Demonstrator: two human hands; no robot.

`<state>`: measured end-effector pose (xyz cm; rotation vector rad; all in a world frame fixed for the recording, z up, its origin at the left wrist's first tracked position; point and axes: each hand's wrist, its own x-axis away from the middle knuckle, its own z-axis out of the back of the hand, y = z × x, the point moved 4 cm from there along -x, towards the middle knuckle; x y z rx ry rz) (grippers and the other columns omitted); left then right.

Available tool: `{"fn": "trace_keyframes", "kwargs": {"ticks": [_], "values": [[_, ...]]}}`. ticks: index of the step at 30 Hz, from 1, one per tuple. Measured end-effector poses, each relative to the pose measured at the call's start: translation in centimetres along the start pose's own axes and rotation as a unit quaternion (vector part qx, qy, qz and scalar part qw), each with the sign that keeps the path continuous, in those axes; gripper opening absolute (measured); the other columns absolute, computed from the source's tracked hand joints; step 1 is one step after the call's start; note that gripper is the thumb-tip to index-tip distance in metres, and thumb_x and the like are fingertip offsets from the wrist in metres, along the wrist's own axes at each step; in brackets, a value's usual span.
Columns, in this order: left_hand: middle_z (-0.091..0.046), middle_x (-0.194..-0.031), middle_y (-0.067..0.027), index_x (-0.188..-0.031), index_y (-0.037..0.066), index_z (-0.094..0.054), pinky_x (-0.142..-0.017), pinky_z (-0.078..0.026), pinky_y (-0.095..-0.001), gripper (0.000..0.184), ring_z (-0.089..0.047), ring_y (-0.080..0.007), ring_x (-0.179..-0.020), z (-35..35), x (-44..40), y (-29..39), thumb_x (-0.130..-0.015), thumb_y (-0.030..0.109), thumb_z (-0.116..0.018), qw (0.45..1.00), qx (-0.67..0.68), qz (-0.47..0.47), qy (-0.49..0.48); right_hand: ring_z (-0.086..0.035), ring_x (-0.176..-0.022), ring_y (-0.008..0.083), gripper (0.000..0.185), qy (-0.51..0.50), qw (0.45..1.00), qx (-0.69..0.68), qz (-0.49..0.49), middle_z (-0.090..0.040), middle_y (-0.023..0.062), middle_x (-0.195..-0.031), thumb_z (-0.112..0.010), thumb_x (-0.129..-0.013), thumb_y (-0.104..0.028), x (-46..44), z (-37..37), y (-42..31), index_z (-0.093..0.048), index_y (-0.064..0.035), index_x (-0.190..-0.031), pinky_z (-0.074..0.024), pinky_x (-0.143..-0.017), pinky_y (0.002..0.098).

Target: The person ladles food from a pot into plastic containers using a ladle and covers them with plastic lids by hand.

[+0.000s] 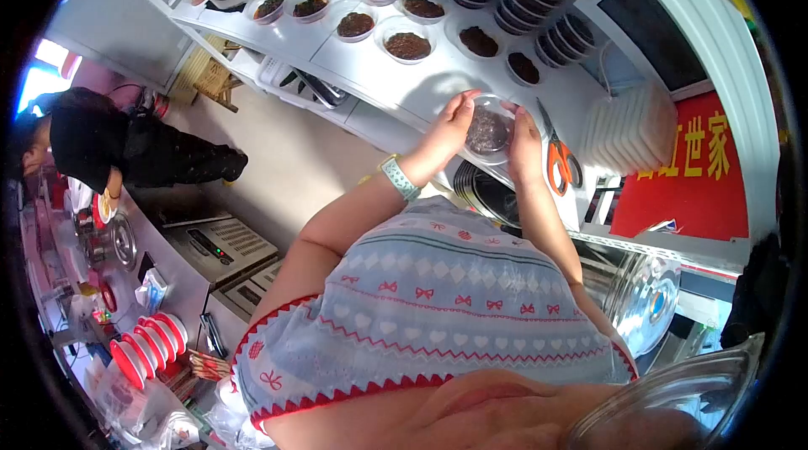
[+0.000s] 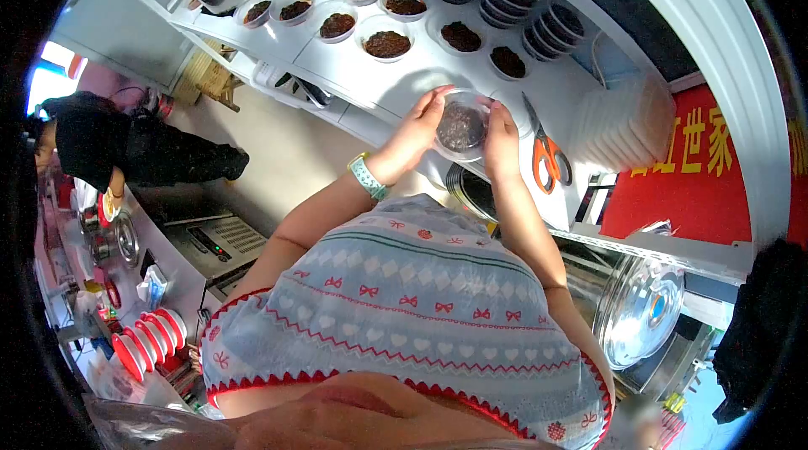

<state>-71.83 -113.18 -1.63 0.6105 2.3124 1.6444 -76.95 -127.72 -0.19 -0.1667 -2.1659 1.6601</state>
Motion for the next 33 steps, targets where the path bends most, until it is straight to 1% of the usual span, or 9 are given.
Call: {"fn": "trace_keyframes", "kwargs": {"ticks": [4, 7, 9, 13, 17, 19, 20, 25, 33], "values": [[-0.058, -0.123, -0.0104, -0.136, 0.006, -0.047, -0.075, -0.057, -0.0332, 0.049, -0.061, -0.0173, -0.106, 0.4, 1.6, 1.3, -0.104, 0.041, -0.036, 0.997, 0.023, 0.064, -0.022, -0.054, -0.101, 0.0147, 0.036, -0.013, 0.999, -0.028, 0.040, -0.059, 0.0071, -0.109, -0.037, -0.105, -0.027, 0.3, -0.1, 1.4, -0.054, -0.0026, -0.124, -0.0419, -0.094, 0.0285], [-0.060, -0.121, -0.0103, -0.133, 0.003, -0.051, -0.078, -0.056, -0.0312, 0.049, -0.061, -0.0159, -0.107, 1.4, 2.0, 3.9, -0.104, 0.041, -0.035, 0.986, -0.026, 0.163, -0.028, -0.056, -0.106, 0.0193, 0.039, -0.042, 0.997, -0.066, 0.014, -0.057, 0.0108, -0.118, -0.037, -0.104, -0.031, 1.4, -1.3, -0.3, -0.048, -0.0042, -0.130, -0.0426, -0.099, 0.0330], [-0.065, -0.112, -0.0096, -0.121, -0.002, -0.059, -0.090, -0.049, -0.0294, 0.048, -0.061, -0.0156, -0.104, 2.3, 1.2, 2.6, -0.104, 0.038, -0.037, 0.987, -0.110, 0.077, -0.082, -0.055, -0.113, 0.0216, 0.046, -0.185, 0.963, -0.150, -0.128, -0.056, 0.0134, -0.124, -0.038, -0.103, -0.040, 2.4, -2.7, -2.0, -0.049, -0.0043, -0.130, -0.0459, -0.097, 0.0364], [-0.058, -0.120, -0.0125, -0.130, -0.001, -0.048, -0.090, -0.049, -0.0305, 0.048, -0.054, -0.0164, -0.113, 2.1, 1.9, 1.5, -0.103, 0.038, -0.041, 0.982, -0.180, 0.015, -0.050, -0.058, -0.113, 0.0280, 0.058, -0.145, 0.977, -0.018, -0.154, -0.058, 0.0169, -0.124, -0.041, -0.100, -0.049, 1.0, -2.2, -0.3, -0.050, -0.0007, -0.132, -0.0470, -0.097, 0.0410], [-0.053, -0.125, -0.0114, -0.140, 0.008, -0.033, -0.081, -0.056, -0.0309, 0.049, -0.053, -0.0169, -0.115, 2.0, 5.1, 2.2, -0.102, 0.035, -0.046, 0.992, 0.017, 0.126, 0.022, -0.059, -0.110, 0.0240, 0.052, -0.060, 0.989, -0.127, -0.051, -0.061, 0.0176, -0.119, -0.038, -0.103, -0.040, 0.4, -3.1, 0.9, -0.053, 0.0042, -0.126, -0.0466, -0.097, 0.0362], [-0.062, -0.101, -0.0092, -0.135, 0.006, -0.042, -0.067, -0.054, -0.0278, 0.048, -0.062, -0.0150, -0.095, 4.2, 3.7, 1.7, -0.101, 0.039, -0.047, 0.997, -0.070, -0.004, 0.015, -0.058, -0.110, 0.0242, 0.053, -0.073, 0.986, -0.139, -0.047, -0.060, 0.0176, -0.120, -0.038, -0.104, -0.040, 1.1, -4.7, 0.1, -0.052, 0.0050, -0.127, -0.0456, -0.098, 0.0371], [-0.063, -0.099, -0.0078, -0.134, 0.005, -0.045, -0.065, -0.053, -0.0272, 0.047, -0.062, -0.0136, -0.083, 5.2, 3.5, 2.1, -0.101, 0.039, -0.046, 0.997, -0.032, 0.069, -0.028, -0.058, -0.111, 0.0245, 0.054, -0.110, 0.981, -0.144, -0.072, -0.060, 0.0177, -0.120, -0.038, -0.103, -0.042, 1.8, -5.7, -1.2, -0.051, 0.0048, -0.128, -0.0452, -0.099, 0.0381], [-0.062, -0.110, -0.0075, -0.139, 0.005, -0.040, -0.073, -0.054, -0.0267, 0.048, -0.061, -0.0125, -0.095, 8.3, 2.3, 6.5, -0.102, 0.034, -0.047, 0.986, -0.081, 0.104, -0.097, -0.060, -0.109, 0.0279, 0.058, -0.110, 0.989, -0.025, -0.100, -0.058, 0.0204, -0.123, -0.037, -0.103, -0.046, -0.3, -8.5, -1.6, -0.046, 0.0018, -0.134, -0.0504, -0.094, 0.0401], [-0.060, -0.109, -0.0080, -0.136, 0.001, -0.042, -0.075, -0.058, -0.0292, 0.055, -0.064, -0.0143, -0.091, 16.2, -3.1, 11.0, -0.097, 0.037, -0.057, 0.974, -0.033, 0.161, -0.156, -0.054, -0.119, 0.0285, 0.053, -0.078, 0.976, -0.191, -0.065, -0.050, 0.0192, -0.133, -0.038, -0.103, -0.040, -3.4, -15.9, -0.9, -0.038, -0.0034, -0.141, -0.0481, -0.097, 0.0426]]}}
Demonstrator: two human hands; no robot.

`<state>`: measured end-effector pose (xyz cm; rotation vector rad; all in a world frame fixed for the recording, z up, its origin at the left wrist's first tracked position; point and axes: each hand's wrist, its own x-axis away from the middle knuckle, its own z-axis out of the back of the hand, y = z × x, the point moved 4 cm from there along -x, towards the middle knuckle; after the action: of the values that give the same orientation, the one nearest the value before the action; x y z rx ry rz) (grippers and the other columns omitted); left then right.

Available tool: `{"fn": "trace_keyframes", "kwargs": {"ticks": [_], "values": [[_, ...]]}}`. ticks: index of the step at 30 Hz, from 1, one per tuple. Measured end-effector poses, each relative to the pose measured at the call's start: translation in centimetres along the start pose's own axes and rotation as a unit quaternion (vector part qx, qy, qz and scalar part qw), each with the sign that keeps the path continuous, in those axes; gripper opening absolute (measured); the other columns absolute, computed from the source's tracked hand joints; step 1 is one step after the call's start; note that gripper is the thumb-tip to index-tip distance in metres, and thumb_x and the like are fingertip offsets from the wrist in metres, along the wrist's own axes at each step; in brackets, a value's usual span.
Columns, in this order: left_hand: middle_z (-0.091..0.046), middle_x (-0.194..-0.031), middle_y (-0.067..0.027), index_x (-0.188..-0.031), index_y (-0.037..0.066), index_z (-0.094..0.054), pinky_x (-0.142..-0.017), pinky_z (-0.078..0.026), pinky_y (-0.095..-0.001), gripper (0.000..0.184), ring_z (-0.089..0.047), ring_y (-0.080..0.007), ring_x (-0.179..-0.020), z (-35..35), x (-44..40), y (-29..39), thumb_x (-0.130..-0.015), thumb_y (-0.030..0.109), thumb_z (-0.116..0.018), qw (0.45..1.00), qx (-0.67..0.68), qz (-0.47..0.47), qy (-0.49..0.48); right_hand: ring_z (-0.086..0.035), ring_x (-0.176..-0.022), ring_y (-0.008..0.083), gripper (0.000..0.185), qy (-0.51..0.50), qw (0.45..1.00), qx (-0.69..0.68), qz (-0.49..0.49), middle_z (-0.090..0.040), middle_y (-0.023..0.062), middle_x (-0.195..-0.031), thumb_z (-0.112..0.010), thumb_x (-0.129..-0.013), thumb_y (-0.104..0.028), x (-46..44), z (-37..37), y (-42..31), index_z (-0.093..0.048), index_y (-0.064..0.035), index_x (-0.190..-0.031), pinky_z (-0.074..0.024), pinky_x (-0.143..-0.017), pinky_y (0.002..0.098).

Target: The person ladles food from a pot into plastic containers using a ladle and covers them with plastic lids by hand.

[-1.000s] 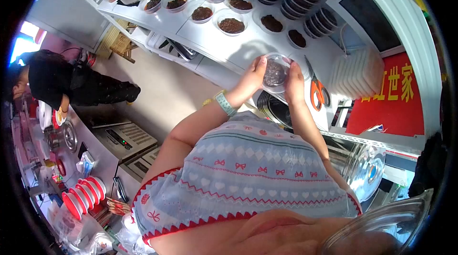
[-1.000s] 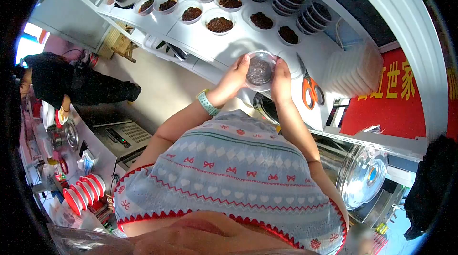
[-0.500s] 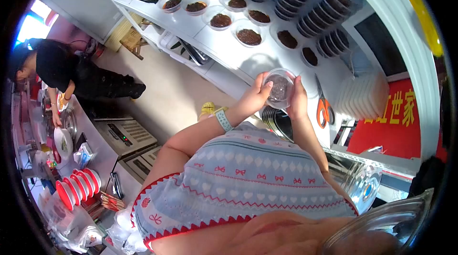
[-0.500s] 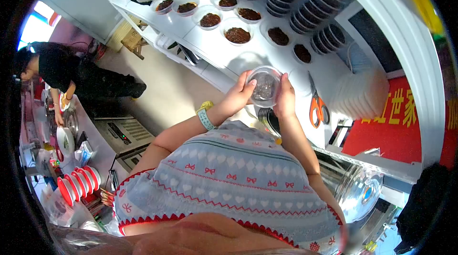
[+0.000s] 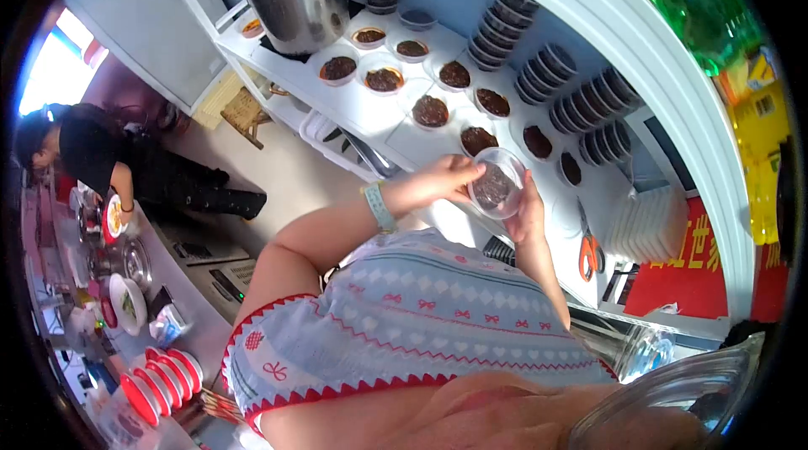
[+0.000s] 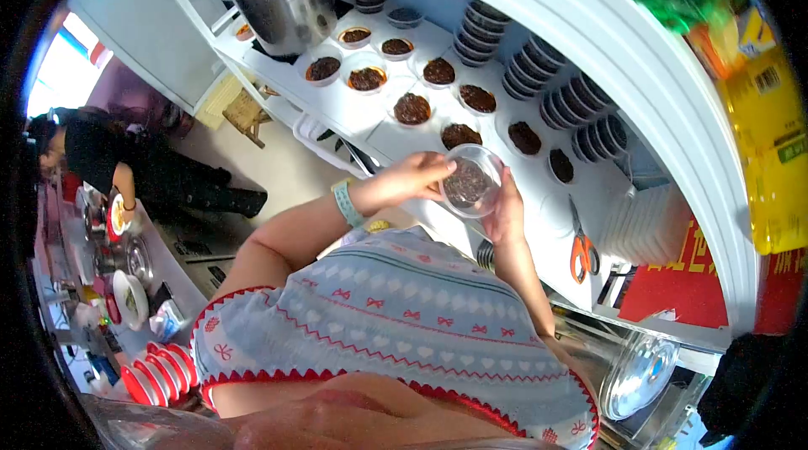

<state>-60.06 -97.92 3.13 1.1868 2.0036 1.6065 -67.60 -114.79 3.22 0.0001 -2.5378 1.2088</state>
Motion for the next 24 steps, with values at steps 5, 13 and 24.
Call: {"fn": "trace_keyframes", "kwargs": {"ticks": [5, 13, 24], "values": [[-0.060, -0.096, -0.0083, -0.121, 0.003, -0.054, -0.073, -0.056, -0.0301, 0.040, -0.062, -0.0160, -0.081, 12.3, -6.6, 8.7, -0.097, 0.034, -0.059, 0.957, 0.249, -0.073, 0.133, -0.054, -0.116, 0.0287, 0.061, 0.018, 0.993, 0.015, 0.118, -0.038, 0.0187, -0.145, -0.041, -0.097, -0.047, 0.0, -2.4, -1.0, -0.031, -0.0170, -0.149, -0.0487, -0.093, 0.0442], [-0.067, -0.105, -0.0187, -0.123, 0.003, -0.051, -0.083, -0.053, -0.0436, 0.043, -0.066, -0.0351, -0.097, 26.6, -17.5, 21.6, -0.088, 0.025, -0.066, 0.651, -0.632, -0.294, 0.301, -0.054, -0.075, 0.0147, 0.046, 0.157, 0.974, -0.049, 0.158, -0.057, 0.0102, -0.118, -0.042, -0.098, -0.037, 3.6, 0.4, 2.8, -0.046, -0.0083, -0.133, -0.0509, -0.073, 0.0347], [-0.059, -0.106, -0.0157, -0.127, 0.002, -0.048, -0.085, -0.057, -0.0351, 0.035, -0.062, -0.0271, -0.094, 36.2, -28.6, 15.6, -0.097, 0.019, -0.054, 0.920, -0.275, -0.254, 0.116, -0.049, -0.065, 0.0101, 0.035, 0.286, 0.935, -0.115, 0.176, -0.062, 0.0069, -0.104, -0.042, -0.098, -0.027, 7.5, 2.8, 6.6, -0.051, -0.0066, -0.125, -0.0517, -0.065, 0.0293]]}}
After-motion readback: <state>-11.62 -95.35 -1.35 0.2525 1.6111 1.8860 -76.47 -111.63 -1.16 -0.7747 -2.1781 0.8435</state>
